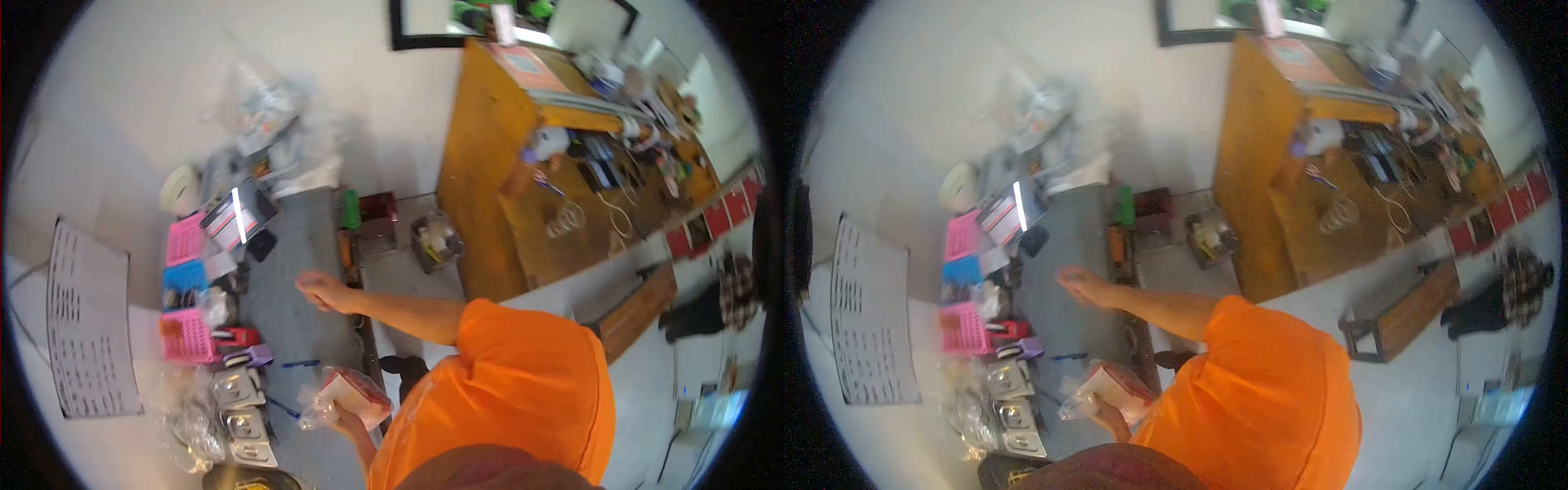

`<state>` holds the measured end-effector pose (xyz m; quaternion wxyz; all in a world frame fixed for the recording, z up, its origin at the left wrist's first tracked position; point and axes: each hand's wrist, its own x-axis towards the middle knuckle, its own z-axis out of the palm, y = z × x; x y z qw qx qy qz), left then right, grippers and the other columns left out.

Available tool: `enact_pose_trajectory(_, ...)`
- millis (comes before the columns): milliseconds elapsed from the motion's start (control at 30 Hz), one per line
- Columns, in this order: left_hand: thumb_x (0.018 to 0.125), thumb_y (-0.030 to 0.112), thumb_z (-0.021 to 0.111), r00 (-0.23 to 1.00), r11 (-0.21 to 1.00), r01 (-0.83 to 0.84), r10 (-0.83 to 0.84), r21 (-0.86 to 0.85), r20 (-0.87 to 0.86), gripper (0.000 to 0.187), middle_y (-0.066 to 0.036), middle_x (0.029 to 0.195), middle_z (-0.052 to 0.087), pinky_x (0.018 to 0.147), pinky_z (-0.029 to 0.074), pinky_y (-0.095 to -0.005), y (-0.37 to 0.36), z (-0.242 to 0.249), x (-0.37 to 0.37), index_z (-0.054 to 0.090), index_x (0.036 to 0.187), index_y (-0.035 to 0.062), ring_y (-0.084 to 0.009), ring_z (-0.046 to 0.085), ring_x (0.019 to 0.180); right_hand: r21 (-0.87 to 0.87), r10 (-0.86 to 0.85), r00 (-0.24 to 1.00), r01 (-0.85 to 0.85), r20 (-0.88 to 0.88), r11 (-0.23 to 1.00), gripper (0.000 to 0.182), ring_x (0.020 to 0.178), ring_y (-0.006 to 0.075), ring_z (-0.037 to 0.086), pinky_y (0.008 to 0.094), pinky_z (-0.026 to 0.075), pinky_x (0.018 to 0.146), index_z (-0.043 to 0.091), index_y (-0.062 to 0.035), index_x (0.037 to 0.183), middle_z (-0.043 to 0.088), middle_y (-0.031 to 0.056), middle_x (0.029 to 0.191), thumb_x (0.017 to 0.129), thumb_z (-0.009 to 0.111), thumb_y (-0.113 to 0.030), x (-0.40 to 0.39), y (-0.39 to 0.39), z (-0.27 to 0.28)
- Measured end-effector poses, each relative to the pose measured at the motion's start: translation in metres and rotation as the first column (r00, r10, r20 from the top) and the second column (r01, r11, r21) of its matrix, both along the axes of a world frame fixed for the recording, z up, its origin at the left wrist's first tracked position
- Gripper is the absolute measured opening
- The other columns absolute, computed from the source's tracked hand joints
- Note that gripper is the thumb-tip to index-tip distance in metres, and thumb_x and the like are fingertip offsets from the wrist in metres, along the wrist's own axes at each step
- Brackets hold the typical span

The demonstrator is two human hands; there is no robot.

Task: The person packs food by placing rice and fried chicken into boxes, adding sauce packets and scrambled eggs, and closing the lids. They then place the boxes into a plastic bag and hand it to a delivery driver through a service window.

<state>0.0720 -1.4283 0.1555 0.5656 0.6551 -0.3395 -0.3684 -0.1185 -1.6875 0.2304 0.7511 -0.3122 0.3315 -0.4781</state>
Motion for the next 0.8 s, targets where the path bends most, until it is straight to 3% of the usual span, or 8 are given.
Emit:
enact_pose_trajectory(67,0.091,0.026,0.057,0.998,0.998,0.054,-0.055,0.011,0.032,0.045,-0.015,0.121,0.052,0.092,0.043,-0.0366,-0.011,0.01,-0.034,0.047,0.125,-0.0022,-0.026,0.051,0.108,0.168,0.043,0.969,-0.002,-0.242,0.986,0.019,0.045,0.0048,0.035,0.0218,0.027,0.039,0.057,-0.0136,0.108,0.042,-0.0051,0.058,0.092,0.054,-0.023,-0.082,0.096,0.001)
enact_pose_trajectory(133,0.092,0.021,0.055,0.973,0.987,0.147,-0.155,0.062,0.17,0.04,-0.013,0.119,0.054,0.091,0.044,-0.0353,-0.014,0.005,-0.066,0.049,0.123,-0.0035,-0.0243,0.052,0.107,0.258,0.111,0.955,-0.038,-0.274,0.965,0.032,0.052,0.0043,0.039,0.0212,0.03,0.042,0.055,-0.0121,0.121,0.051,-0.0027,0.069,0.09,0.052,-0.018,-0.165,0.187,-0.038)
enact_pose_trajectory(167,0.092,0.019,0.055,0.945,0.945,0.28,-0.302,0.169,0.124,0.036,-0.013,0.118,0.055,0.091,0.044,-0.0345,-0.024,-0.029,-0.064,0.051,0.12,-0.004,-0.0231,0.052,0.106,0.336,0.031,0.967,0.058,-0.253,0.94,0.031,0.053,0.0049,0.039,0.0218,0.033,0.045,0.056,-0.009,0.12,0.057,0.0004,0.076,0.09,0.053,-0.017,-0.204,0.235,-0.047)
enact_pose_trajectory(233,0.092,0.015,0.054,0.866,0.859,0.483,-0.497,0.17,0.052,0.031,-0.012,0.114,0.058,0.09,0.044,-0.033,-0.03,-0.006,-0.131,0.055,0.115,-0.0049,-0.021,0.054,0.104,0.307,-0.149,0.955,0.227,-0.256,0.924,0.025,0.055,0.0065,0.043,0.0228,0.035,0.048,0.056,-0.0053,0.113,0.06,0.0034,0.081,0.09,0.055,-0.014,-0.282,0.306,-0.051)
enact_pose_trajectory(367,0.09,0.012,0.055,0.751,0.752,0.659,-0.656,-0.028,0.072,0.026,-0.011,0.104,0.062,0.086,0.045,-0.0322,-0.026,0.014,-0.281,0.058,0.108,-0.0051,-0.0195,0.057,0.097,0.29,-0.487,0.822,0.563,-0.296,0.774,0.019,0.055,0.0084,0.043,0.0245,0.036,0.048,0.056,-0.0043,0.107,0.058,0.0054,0.081,0.09,0.056,-0.011,-0.395,0.413,-0.044)
enact_pose_trajectory(433,0.088,0.011,0.056,0.675,0.666,0.737,-0.712,-0.116,0.194,0.024,-0.011,0.099,0.064,0.083,0.045,-0.0332,-0.021,0.024,-0.345,0.059,0.105,-0.0054,-0.0205,0.058,0.094,0.288,-0.56,0.771,0.635,-0.304,0.717,0.018,0.054,0.0088,0.042,0.0248,0.036,0.048,0.056,-0.0043,0.107,0.055,0.0051,0.078,0.09,0.056,-0.011,-0.434,0.448,-0.042)
enact_pose_trajectory(500,0.087,0.01,0.057,0.67,0.659,0.742,-0.72,-0.123,0.182,0.022,-0.012,0.098,0.064,0.083,0.045,-0.0338,-0.012,0.025,-0.404,0.059,0.103,-0.0053,-0.022,0.059,0.093,0.302,-0.734,0.603,0.796,-0.313,0.525,0.018,0.053,0.0089,0.039,0.0244,0.035,0.047,0.054,-0.0048,0.107,0.048,0.0025,0.07,0.089,0.052,-0.006,-0.468,0.473,-0.039)
enact_pose_trajectory(800,0.085,0.01,0.058,0.578,0.577,0.808,-0.738,-0.119,0.347,0.022,-0.018,0.102,0.062,0.087,0.043,-0.0375,0.006,0.016,-0.558,0.06,0.103,-0.0027,-0.0309,0.058,0.097,0.084,-0.786,0.472,0.873,-0.401,0.481,0.014,0.051,0.0083,0.038,0.0228,0.032,0.045,0.052,-0.0079,0.098,0.043,0.0005,0.062,0.085,0.05,-0.006,-0.581,0.477,-0.03)
